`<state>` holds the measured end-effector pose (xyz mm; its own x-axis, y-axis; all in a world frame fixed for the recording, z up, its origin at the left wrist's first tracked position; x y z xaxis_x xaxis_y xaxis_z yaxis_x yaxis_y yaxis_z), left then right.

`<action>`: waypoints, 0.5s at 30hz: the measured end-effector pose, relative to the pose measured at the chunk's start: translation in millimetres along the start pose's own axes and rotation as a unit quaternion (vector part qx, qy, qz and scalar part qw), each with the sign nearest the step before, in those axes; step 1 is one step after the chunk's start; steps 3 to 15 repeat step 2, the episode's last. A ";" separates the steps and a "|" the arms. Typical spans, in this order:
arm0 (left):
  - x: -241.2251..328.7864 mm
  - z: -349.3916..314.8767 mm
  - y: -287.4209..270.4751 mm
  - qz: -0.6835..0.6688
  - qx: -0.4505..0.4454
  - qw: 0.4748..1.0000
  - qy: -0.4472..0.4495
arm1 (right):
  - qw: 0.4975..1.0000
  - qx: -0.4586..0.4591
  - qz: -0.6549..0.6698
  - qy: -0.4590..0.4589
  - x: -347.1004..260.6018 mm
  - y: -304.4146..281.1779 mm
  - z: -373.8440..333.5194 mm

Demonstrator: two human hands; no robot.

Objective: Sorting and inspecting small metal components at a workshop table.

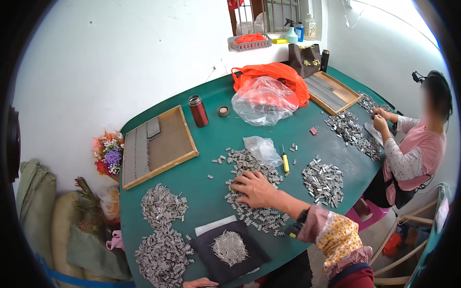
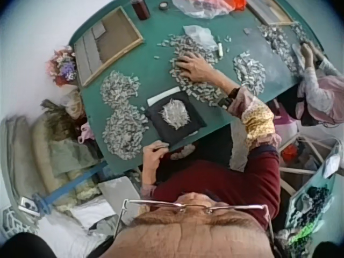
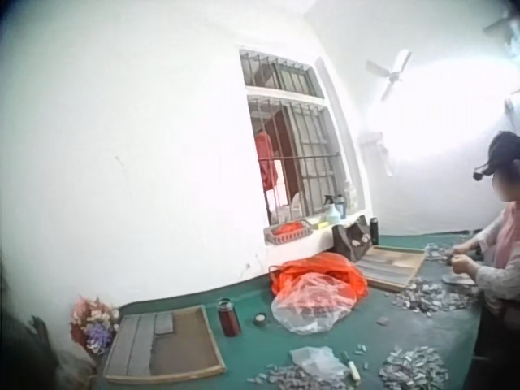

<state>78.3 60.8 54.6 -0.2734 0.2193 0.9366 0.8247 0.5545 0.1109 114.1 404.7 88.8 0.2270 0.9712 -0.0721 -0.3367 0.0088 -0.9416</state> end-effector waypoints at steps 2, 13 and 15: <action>-1.9 2.5 12.3 0.006 -0.024 1.000 -0.007 | 1.000 0.010 0.017 0.016 -4.8 -5.4 -29.6; -1.9 2.5 12.3 0.006 -0.024 1.000 -0.007 | 1.000 0.010 0.017 0.016 -4.8 -5.4 -29.6; -1.9 2.5 12.3 0.006 -0.024 1.000 -0.007 | 1.000 0.010 0.017 0.016 -4.8 -5.4 -29.6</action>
Point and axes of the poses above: each hand's wrist, its own z-axis towards the middle knuckle, its own y-axis out of the palm, x = y × z, the point moved 10 cm from there along z, towards the middle knuckle, and after that the axes turned 4 degrees about -z, right-handed, at the moved point
